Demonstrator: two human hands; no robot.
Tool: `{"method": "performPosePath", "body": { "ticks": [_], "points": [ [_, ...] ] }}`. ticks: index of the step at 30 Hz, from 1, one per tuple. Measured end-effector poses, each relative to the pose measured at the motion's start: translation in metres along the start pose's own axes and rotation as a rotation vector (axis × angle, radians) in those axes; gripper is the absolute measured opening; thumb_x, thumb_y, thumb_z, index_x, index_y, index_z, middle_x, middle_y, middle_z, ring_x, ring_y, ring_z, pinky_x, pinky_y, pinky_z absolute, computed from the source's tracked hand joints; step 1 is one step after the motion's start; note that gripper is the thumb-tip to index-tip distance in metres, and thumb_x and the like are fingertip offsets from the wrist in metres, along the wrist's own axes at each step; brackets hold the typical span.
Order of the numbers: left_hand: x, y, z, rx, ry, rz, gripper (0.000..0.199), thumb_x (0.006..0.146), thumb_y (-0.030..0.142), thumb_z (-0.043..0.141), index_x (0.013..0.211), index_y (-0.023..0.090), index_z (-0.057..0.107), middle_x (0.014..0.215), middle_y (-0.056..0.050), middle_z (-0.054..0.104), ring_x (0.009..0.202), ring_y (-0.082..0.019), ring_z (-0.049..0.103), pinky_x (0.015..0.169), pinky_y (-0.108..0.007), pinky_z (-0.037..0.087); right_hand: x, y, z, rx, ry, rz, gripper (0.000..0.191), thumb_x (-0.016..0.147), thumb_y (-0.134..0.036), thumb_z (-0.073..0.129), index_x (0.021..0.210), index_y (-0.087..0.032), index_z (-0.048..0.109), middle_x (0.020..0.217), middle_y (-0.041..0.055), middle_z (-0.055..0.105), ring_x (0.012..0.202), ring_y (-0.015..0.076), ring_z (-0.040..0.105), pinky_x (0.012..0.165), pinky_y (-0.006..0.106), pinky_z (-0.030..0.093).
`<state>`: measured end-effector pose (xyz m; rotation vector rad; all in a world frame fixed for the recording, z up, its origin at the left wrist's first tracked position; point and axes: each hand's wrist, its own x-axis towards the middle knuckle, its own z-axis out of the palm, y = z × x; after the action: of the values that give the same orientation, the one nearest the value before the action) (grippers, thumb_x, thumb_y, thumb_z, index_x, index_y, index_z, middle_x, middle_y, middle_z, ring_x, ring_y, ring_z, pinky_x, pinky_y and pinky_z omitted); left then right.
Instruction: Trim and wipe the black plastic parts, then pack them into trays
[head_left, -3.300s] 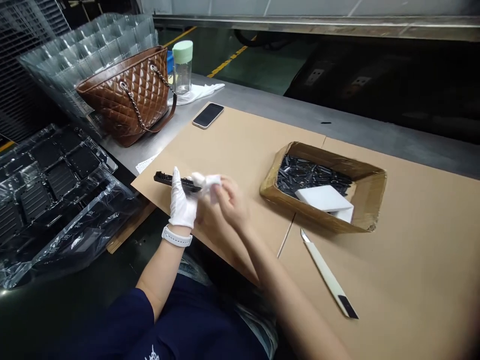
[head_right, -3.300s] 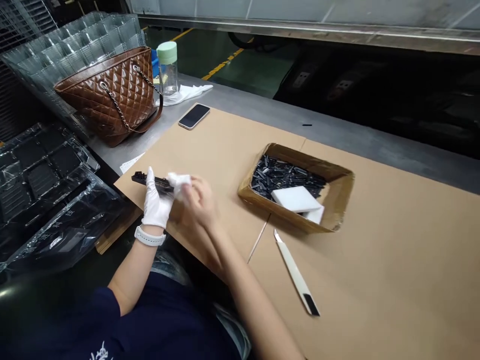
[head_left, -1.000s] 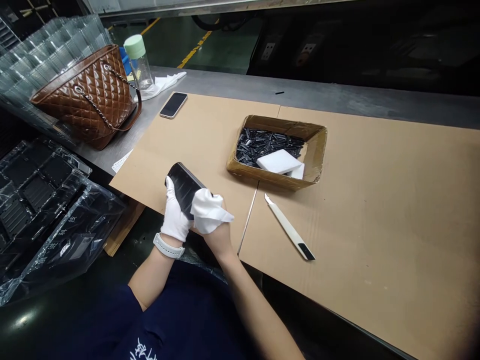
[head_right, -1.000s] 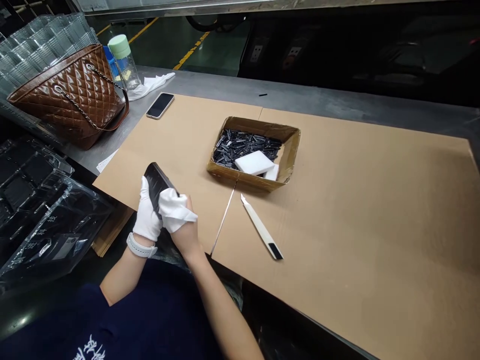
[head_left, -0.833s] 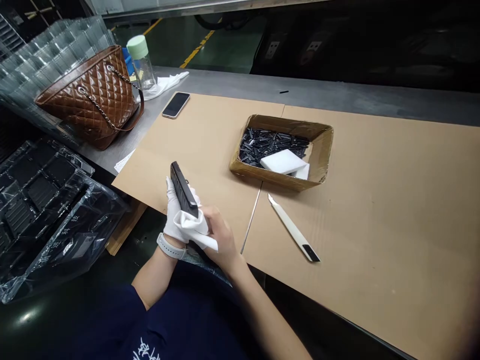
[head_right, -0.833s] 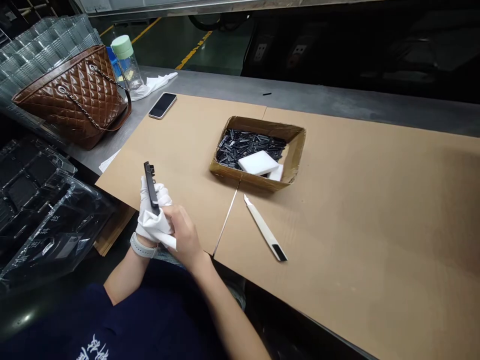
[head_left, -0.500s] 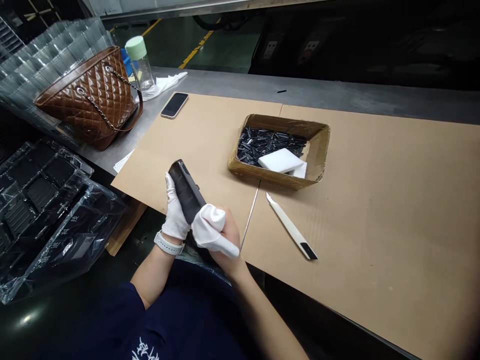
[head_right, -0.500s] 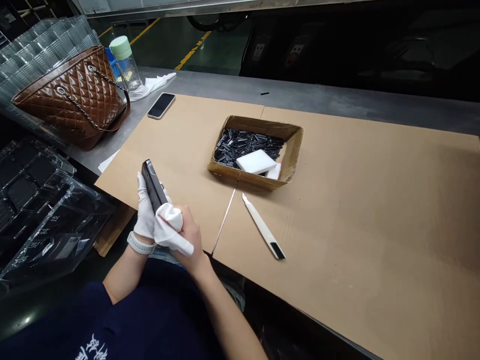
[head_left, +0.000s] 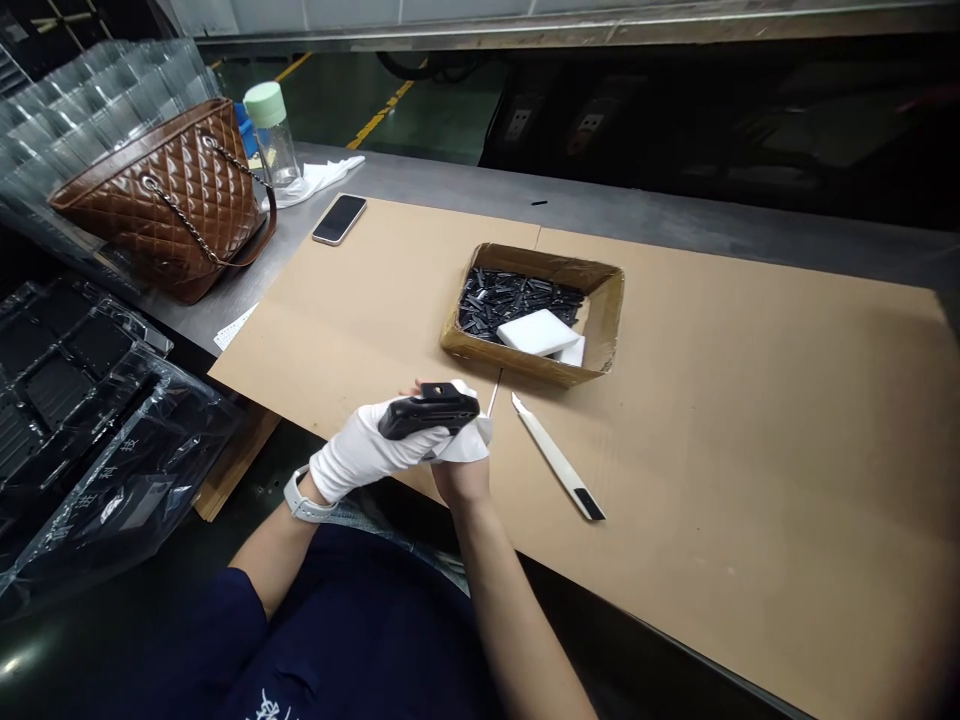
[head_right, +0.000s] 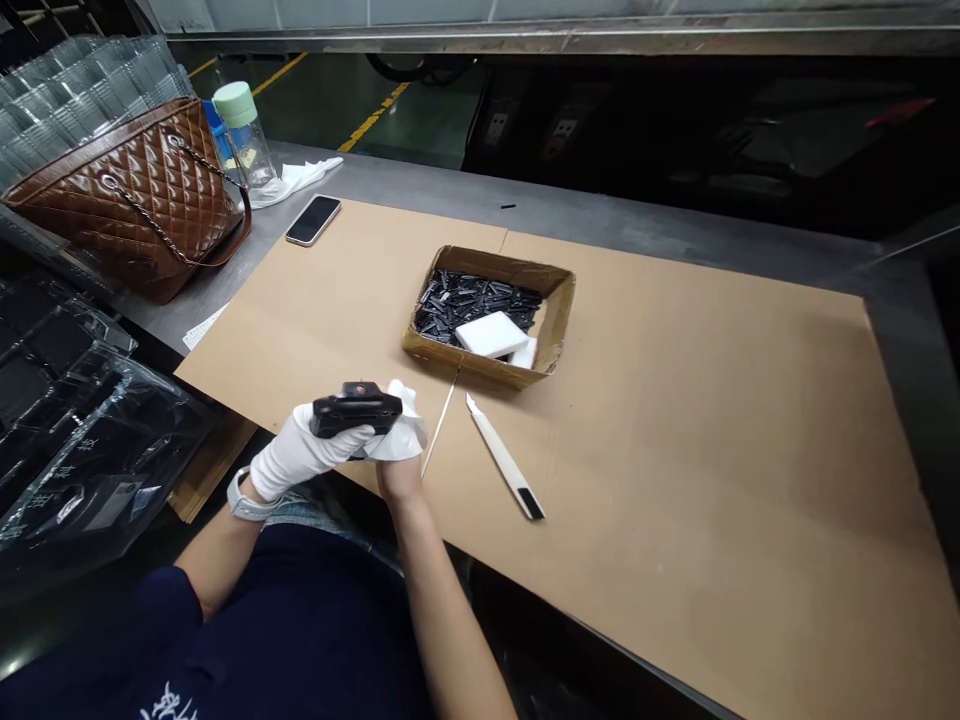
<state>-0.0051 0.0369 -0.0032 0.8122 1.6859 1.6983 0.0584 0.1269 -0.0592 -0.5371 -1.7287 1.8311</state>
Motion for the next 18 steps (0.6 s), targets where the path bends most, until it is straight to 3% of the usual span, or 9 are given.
{"method": "performPosePath", "body": {
  "ticks": [2, 5, 8, 11, 15, 18],
  "points": [
    [-0.004, -0.001, -0.003, 0.091, -0.054, -0.022, 0.028, 0.069, 0.009, 0.069, 0.093, 0.023, 0.073, 0.100, -0.005, 0.072, 0.098, -0.019, 0.066, 0.096, -0.027, 0.044, 0.003, -0.014, 0.000, 0.178, -0.023, 0.033, 0.052, 0.089, -0.058, 0.028, 0.112, -0.020, 0.056, 0.106, 0.0129, 0.066, 0.094, 0.0259, 0.065, 0.082, 0.046, 0.053],
    [-0.009, -0.008, -0.010, 0.212, -0.071, -0.043, 0.023, 0.069, 0.007, 0.068, 0.086, 0.021, 0.073, 0.084, -0.005, 0.073, 0.080, -0.018, 0.068, 0.089, -0.027, 0.046, 0.011, -0.028, -0.005, 0.326, -0.199, 0.115, 0.049, 0.087, -0.057, 0.037, 0.108, -0.020, 0.061, 0.094, 0.0100, 0.070, 0.084, 0.0247, 0.067, 0.075, 0.043, 0.055],
    [-0.012, -0.017, -0.018, 0.253, -0.072, -0.036, 0.023, 0.065, 0.005, 0.068, 0.080, 0.021, 0.073, 0.071, -0.003, 0.069, 0.068, -0.017, 0.065, 0.084, -0.026, 0.046, 0.024, -0.031, -0.015, 0.102, -0.377, 0.092, 0.044, 0.084, -0.052, 0.048, 0.112, -0.021, 0.062, 0.092, 0.0076, 0.070, 0.084, 0.0232, 0.067, 0.075, 0.040, 0.054],
    [-0.011, -0.024, -0.022, 0.270, -0.043, -0.039, 0.017, 0.063, 0.007, 0.070, 0.070, 0.022, 0.070, 0.064, -0.001, 0.064, 0.064, -0.017, 0.062, 0.081, -0.026, 0.046, 0.035, -0.032, -0.017, -0.223, -0.473, -0.085, 0.043, 0.080, -0.038, 0.055, 0.120, -0.022, 0.059, 0.106, 0.0071, 0.068, 0.097, 0.0243, 0.063, 0.084, 0.041, 0.050],
    [-0.004, -0.034, -0.020, 0.026, 0.205, -0.164, 0.013, 0.069, 0.019, 0.071, 0.060, 0.022, 0.063, 0.054, -0.001, 0.057, 0.064, -0.018, 0.061, 0.079, -0.028, 0.048, 0.037, -0.041, -0.001, -0.521, -0.443, -0.237, 0.037, 0.077, -0.026, 0.055, 0.112, -0.021, 0.064, 0.115, 0.0087, 0.065, 0.106, 0.0272, 0.059, 0.093, 0.044, 0.046],
    [-0.002, -0.040, -0.017, -0.117, 0.341, -0.207, 0.017, 0.081, 0.032, 0.062, 0.071, 0.018, 0.062, 0.066, -0.002, 0.062, 0.072, -0.016, 0.063, 0.081, -0.033, 0.049, 0.037, -0.046, 0.011, -0.669, -0.427, -0.259, 0.024, 0.075, -0.023, 0.058, 0.096, -0.022, 0.070, 0.106, 0.0075, 0.069, 0.101, 0.0284, 0.060, 0.092, 0.045, 0.045]
  ]
}}
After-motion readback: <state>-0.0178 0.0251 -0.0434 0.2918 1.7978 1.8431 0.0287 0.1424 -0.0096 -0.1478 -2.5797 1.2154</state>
